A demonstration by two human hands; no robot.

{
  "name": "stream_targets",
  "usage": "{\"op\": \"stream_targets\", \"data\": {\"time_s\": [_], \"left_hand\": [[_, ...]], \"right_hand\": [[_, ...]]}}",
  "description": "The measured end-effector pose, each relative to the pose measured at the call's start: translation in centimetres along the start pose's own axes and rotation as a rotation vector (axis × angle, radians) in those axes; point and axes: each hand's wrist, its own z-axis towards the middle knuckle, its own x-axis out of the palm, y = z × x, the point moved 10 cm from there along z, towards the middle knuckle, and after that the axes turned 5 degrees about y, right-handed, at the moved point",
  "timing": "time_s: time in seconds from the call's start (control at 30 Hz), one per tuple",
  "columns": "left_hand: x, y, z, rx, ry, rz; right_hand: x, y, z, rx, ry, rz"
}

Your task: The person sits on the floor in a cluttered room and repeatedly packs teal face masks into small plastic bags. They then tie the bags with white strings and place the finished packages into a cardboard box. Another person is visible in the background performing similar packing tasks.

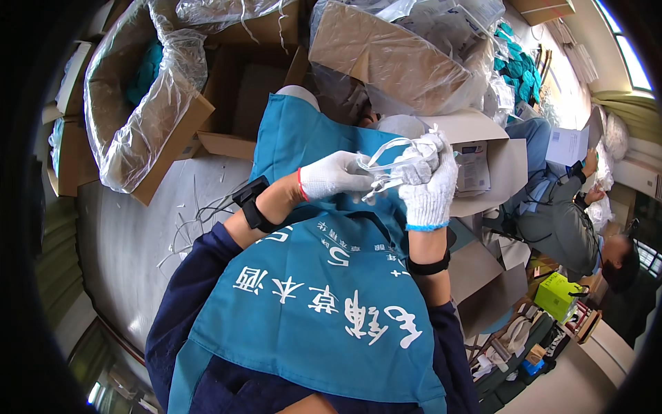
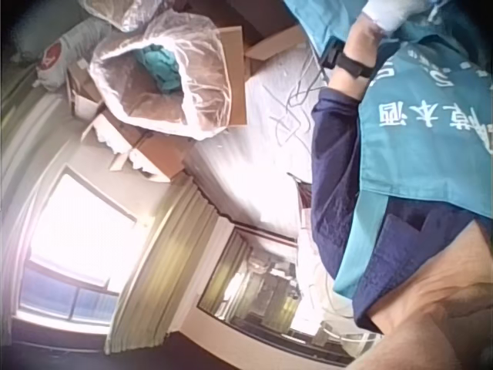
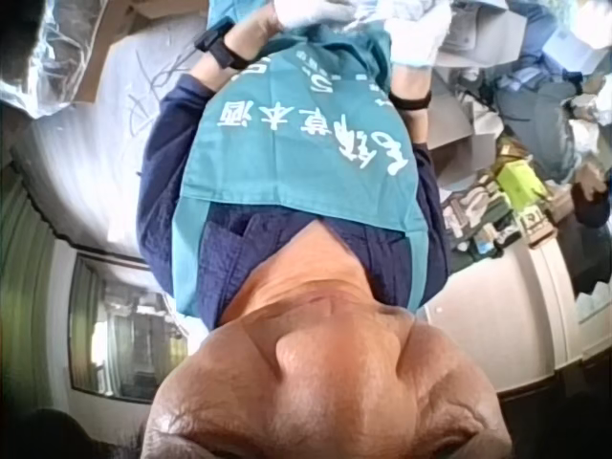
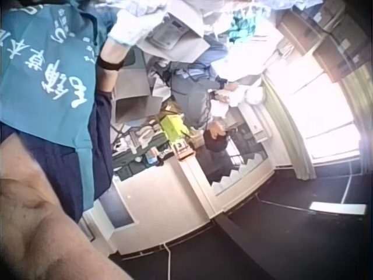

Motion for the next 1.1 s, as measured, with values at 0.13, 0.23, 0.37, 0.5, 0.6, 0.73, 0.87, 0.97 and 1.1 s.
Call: {"op": "stream_targets", "data": {"time_s": [0.13,0.23,0.37,0.5,0.6,0.73,0.87,0.97,1.1], "left_hand": [[0.0,1.2,0.3,-0.063,-0.087,-0.09],[0.0,2.3,0.5,-0.148,-0.14,-0.203],[-0.6,2.8,0.4,-0.181,-0.238,-0.021],[-1.7,1.3,-1.2,-0.129,-0.345,0.289],[-1.3,-0.7,-2.9,-0.108,-0.331,0.351],[-0.4,-3.0,-3.9,-0.058,-0.285,0.326],[-1.2,-5.2,-5.4,0.016,-0.388,0.452],[-1.4,-7.4,-6.1,0.262,-0.478,0.819],[-0.2,-8.2,-6.3,0.322,-0.544,1.048]], "right_hand": [[0.5,-0.5,-0.1,-0.035,0.011,-0.063],[0.7,-0.4,-0.2,-0.057,0.07,-0.15],[0.1,-0.1,-0.4,-0.09,-0.006,-0.179],[0.3,3.2,-0.3,-0.113,0.032,-0.161],[-0.2,5.4,-1.6,-0.267,-0.128,-0.411],[-0.8,3.9,-2.4,-0.299,-0.365,-0.927],[0.5,0.0,-2.3,-0.157,-0.191,-1.453],[2.0,-2.5,-2.4,-0.14,0.009,-1.715],[0.1,-3.6,-1.6,-0.198,0.098,-1.662]]}}
